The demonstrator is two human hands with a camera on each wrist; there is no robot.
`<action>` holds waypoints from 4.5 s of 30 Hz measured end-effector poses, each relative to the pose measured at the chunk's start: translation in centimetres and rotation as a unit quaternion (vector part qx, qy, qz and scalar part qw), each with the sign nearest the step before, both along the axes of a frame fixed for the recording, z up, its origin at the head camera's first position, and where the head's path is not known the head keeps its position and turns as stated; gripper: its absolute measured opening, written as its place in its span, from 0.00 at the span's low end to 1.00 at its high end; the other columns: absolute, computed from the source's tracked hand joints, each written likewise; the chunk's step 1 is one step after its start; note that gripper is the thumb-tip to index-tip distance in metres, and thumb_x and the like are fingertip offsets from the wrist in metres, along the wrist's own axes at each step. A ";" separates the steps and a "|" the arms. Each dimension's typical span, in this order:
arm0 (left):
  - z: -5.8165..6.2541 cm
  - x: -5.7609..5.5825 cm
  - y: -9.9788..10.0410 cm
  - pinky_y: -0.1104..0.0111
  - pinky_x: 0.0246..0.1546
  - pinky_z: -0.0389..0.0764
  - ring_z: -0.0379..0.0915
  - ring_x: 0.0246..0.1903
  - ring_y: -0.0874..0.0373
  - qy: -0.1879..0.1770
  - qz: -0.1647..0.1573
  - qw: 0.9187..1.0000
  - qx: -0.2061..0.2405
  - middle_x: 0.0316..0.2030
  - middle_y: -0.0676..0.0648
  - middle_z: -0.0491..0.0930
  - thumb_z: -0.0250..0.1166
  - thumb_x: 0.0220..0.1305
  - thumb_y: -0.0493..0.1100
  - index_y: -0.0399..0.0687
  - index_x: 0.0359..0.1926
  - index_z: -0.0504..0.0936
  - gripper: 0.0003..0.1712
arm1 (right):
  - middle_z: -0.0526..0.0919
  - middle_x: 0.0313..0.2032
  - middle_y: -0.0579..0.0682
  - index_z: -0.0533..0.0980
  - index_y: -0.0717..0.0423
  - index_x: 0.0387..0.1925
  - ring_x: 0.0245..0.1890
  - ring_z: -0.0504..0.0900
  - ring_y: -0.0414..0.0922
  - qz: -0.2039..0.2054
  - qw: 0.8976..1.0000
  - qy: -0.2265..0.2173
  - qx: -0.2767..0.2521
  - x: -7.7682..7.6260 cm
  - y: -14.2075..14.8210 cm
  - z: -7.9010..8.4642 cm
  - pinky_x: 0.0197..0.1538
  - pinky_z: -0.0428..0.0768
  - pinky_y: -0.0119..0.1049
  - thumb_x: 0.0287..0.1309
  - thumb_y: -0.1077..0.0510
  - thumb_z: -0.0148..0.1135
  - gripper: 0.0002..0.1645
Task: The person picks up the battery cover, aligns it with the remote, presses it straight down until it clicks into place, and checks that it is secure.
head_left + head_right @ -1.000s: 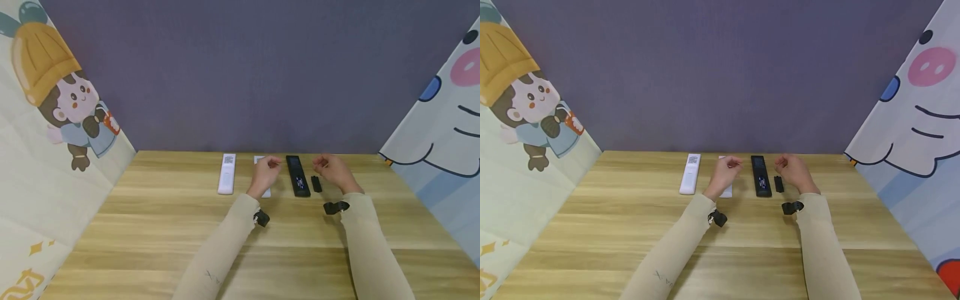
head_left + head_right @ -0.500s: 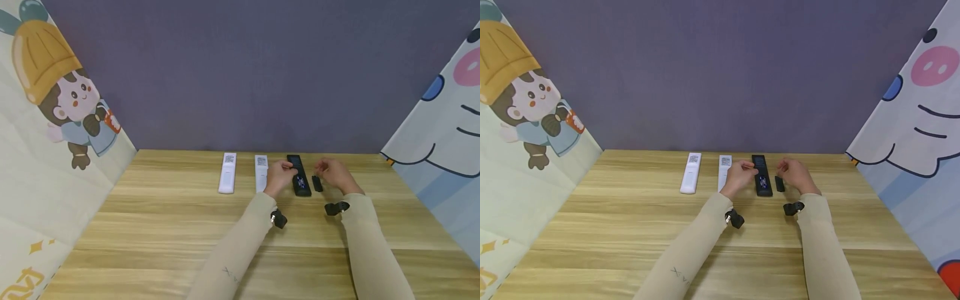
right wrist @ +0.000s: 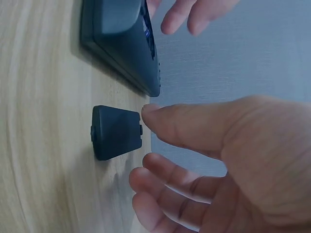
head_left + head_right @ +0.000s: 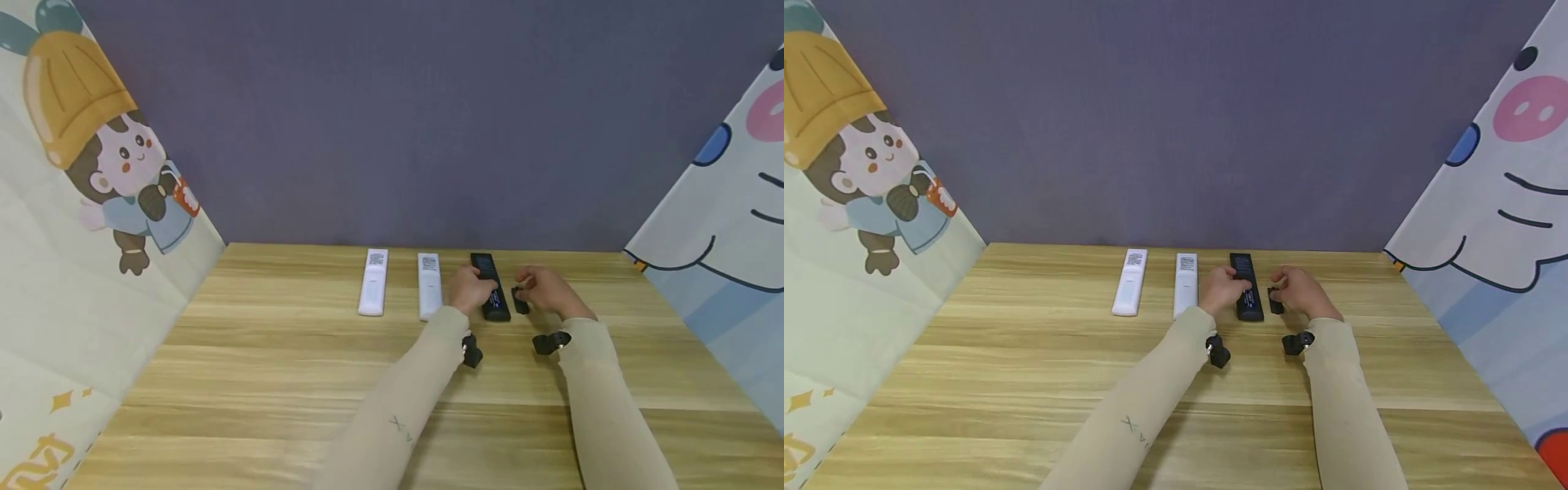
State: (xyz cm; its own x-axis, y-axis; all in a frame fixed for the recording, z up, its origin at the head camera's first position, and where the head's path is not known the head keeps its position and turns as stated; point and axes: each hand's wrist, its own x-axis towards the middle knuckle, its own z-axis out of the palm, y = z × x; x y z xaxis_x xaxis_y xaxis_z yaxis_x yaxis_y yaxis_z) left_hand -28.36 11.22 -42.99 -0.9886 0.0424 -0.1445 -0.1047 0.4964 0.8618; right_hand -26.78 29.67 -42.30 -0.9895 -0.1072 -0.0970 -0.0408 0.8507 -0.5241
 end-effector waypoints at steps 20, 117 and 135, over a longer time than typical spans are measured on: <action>-0.3 -0.9 3.3 0.55 0.54 0.84 0.76 0.61 0.44 -0.027 0.038 0.983 -0.178 0.63 0.42 0.77 0.74 0.59 0.53 0.53 0.74 0.67 0.44 | 0.78 0.54 0.75 0.73 0.68 0.61 0.53 0.79 0.69 0.011 0.999 -0.017 0.028 0.0 0.1 -0.7 0.53 0.78 0.62 0.67 0.60 0.63 0.25; -1.9 -0.2 1.2 0.55 0.57 0.81 0.81 0.55 0.47 -0.029 0.103 0.969 0.222 0.51 0.44 0.86 0.69 0.67 0.44 0.43 0.47 0.89 0.12 | 0.83 0.42 0.63 0.76 0.63 0.58 0.39 0.81 0.54 -0.044 0.999 0.017 0.005 -0.2 0.1 -1.6 0.40 0.78 0.44 0.69 0.59 0.62 0.20; -1.5 -0.7 0.7 0.55 0.59 0.79 0.79 0.56 0.47 -0.053 0.093 0.959 0.261 0.52 0.44 0.85 0.70 0.66 0.43 0.43 0.47 0.89 0.12 | 0.87 0.40 0.64 0.78 0.64 0.55 0.33 0.85 0.50 -0.036 0.997 0.062 -0.012 -0.4 0.6 -0.9 0.41 0.81 0.49 0.68 0.63 0.58 0.16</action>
State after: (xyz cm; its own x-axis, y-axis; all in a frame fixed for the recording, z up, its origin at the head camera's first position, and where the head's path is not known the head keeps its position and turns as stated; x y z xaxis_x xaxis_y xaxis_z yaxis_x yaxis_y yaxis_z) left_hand -29.02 11.93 -44.45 -0.9668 -0.0385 -0.2524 -0.2511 -0.0354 0.9673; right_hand -27.14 30.29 -43.18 -0.9989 -0.0368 0.0280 -0.0461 0.8409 -0.5392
